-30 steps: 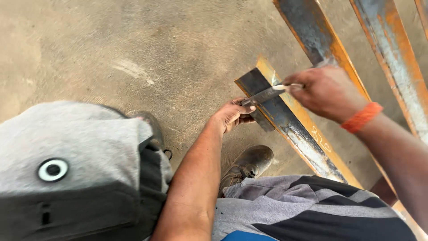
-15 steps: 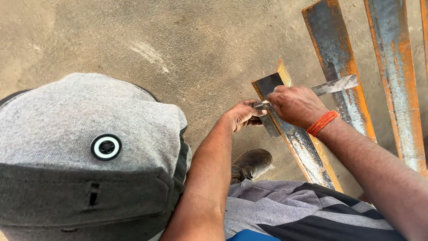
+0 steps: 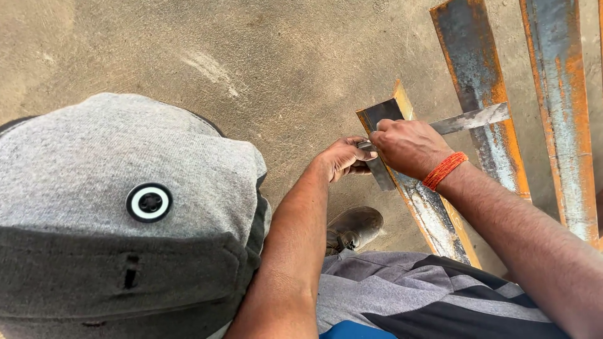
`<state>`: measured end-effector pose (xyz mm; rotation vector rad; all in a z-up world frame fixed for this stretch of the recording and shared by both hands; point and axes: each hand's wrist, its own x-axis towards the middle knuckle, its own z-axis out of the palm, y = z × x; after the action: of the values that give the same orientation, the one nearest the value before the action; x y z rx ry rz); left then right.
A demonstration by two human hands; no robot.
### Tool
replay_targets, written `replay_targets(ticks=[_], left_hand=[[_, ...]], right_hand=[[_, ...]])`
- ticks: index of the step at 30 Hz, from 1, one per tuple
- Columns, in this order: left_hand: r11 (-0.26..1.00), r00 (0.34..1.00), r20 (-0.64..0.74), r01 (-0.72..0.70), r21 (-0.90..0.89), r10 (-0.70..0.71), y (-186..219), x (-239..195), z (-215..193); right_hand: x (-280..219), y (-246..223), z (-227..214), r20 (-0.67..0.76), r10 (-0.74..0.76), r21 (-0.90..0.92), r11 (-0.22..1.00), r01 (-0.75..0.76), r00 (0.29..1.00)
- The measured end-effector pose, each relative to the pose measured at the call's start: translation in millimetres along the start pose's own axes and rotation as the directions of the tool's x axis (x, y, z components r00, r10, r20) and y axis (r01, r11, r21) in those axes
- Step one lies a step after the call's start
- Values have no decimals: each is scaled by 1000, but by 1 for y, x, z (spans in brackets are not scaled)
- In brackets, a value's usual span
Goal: Marking cutting lines on metal beams using a square and chalk.
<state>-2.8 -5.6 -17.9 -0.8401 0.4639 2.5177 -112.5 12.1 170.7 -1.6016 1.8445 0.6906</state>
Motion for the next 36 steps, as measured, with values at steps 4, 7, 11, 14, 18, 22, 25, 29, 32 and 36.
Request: replay_targets(ticks=[4, 7, 11, 14, 18, 22, 25, 29, 32, 36], left_hand=[[1000, 1000, -10, 18, 15, -18, 3, -4, 2], [1000, 1000, -4, 14, 22, -14, 4, -5, 2], [1000, 1000, -6, 7, 25, -7, 5, -6, 4], [1000, 1000, -13, 6, 26, -6, 5, -6, 3], [1000, 1000, -14, 8, 29, -7, 4, -5, 2], [1000, 1000, -15, 8, 19, -8, -2, 4, -2], [1000, 1000, -18, 5, 22, -5, -1, 2, 0], [1000, 1000, -20, 1, 28, -1, -1, 1, 1], [999, 1000, -27, -6, 35, 7, 0, -1, 2], [999, 1000, -28, -12, 31, 13, -2, 1, 3]], right_hand=[[0, -3, -1, -1, -43, -57, 997, 43, 999], [2, -5, -4, 59, -11, -61, 998, 14, 998], [0, -8, -5, 39, -29, -87, 996, 33, 999], [0, -8, -4, 63, -33, -111, 993, 40, 997], [0, -5, -1, 35, -50, -122, 991, 54, 998], [-5, -8, -21, 110, 0, -159, 987, 18, 994], [-11, 6, -17, 134, 19, -189, 982, 6, 991], [-32, 23, -43, 165, 81, -282, 959, -32, 983], [-57, 45, -62, 28, 77, -298, 952, -65, 997], [-96, 46, -112, -161, 238, -281, 920, -275, 958]])
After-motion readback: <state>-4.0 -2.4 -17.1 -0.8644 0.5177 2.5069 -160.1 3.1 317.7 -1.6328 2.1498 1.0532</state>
